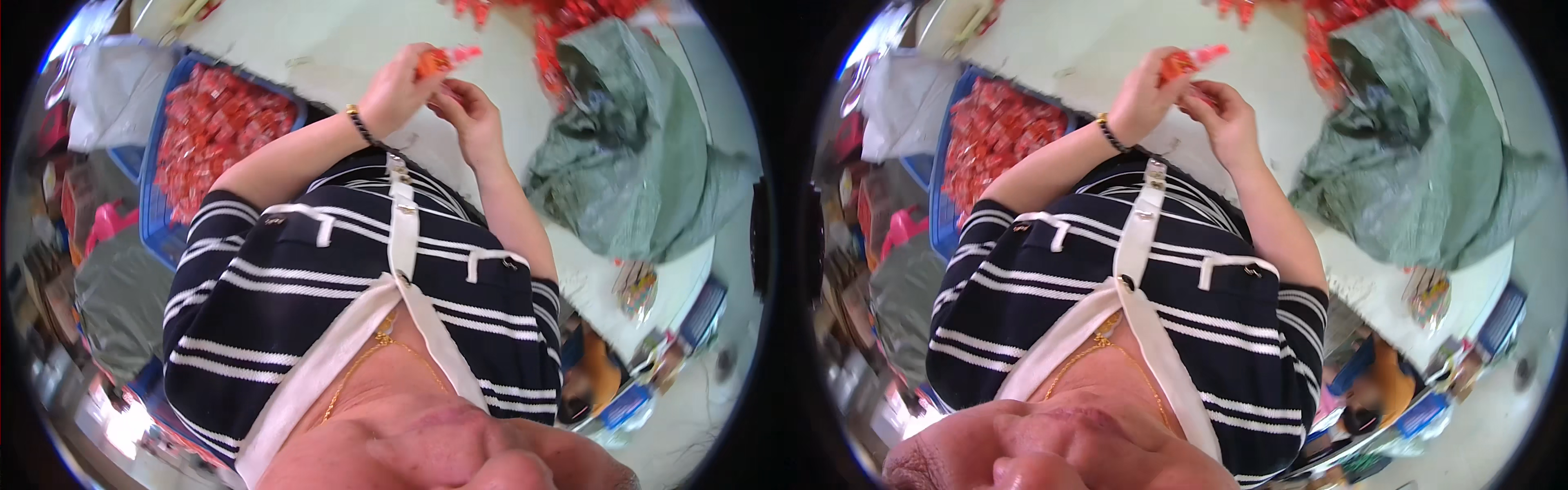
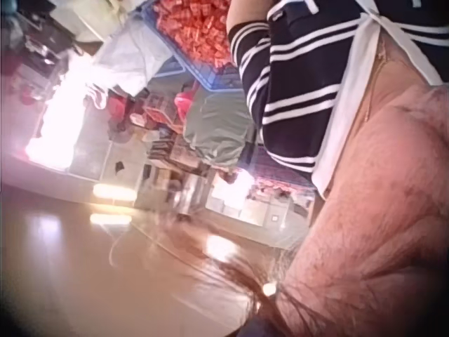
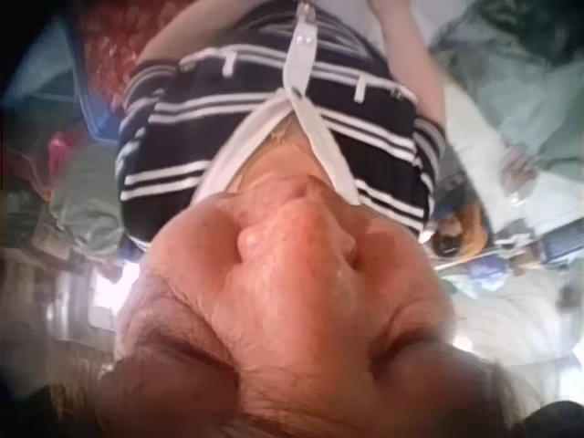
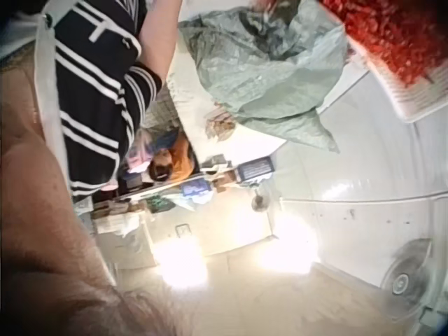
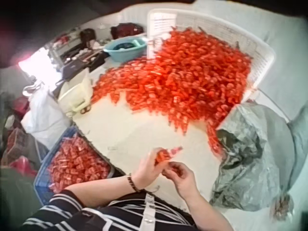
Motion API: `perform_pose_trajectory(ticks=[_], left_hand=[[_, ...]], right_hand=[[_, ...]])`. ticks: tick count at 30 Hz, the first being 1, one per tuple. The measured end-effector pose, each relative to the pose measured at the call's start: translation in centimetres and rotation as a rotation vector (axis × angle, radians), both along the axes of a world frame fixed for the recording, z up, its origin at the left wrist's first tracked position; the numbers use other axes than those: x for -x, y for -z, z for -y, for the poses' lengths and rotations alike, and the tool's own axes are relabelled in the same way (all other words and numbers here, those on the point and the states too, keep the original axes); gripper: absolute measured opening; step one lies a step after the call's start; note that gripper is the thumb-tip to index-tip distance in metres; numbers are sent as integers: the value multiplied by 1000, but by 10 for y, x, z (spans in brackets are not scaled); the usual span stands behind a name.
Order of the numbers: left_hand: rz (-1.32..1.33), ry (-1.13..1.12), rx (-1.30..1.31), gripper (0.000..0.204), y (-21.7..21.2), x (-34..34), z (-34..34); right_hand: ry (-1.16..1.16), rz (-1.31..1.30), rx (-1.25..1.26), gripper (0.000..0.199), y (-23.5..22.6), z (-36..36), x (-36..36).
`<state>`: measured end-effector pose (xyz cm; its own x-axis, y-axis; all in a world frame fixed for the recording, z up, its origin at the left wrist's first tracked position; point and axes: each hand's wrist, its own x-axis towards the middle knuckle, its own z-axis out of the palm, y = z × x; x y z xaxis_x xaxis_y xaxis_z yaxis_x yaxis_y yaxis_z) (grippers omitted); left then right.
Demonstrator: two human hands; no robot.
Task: Sorting and inspecting small red plastic components into various containers on a workbench.
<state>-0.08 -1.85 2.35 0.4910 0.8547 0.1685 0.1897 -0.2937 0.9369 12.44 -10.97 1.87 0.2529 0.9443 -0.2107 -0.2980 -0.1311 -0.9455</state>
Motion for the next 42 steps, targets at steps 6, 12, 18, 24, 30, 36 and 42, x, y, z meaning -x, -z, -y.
perform_pose_trajectory(ticks=[6,12,18,24,30,36,42], left_hand=[[-123,-26,133,30,3,46,-9],[-213,-449,104,28,1,177,-41],[-698,-1130,-97,50,20,372,-32],[-1274,-1089,-242,51,49,404,-50],[-695,-564,-706,34,39,234,-120],[-391,-21,-553,27,29,17,-161],[-569,22,-391,29,31,-115,-175]], right_hand=[[-56,99,216,38,3,1,16],[-167,25,199,31,26,10,-4],[-155,30,213,27,32,7,-5],[-208,150,152,27,34,-2,-3],[-52,423,9,25,33,-32,-52],[230,1053,93,35,38,-85,-115],[260,1265,305,34,35,-119,-100]])
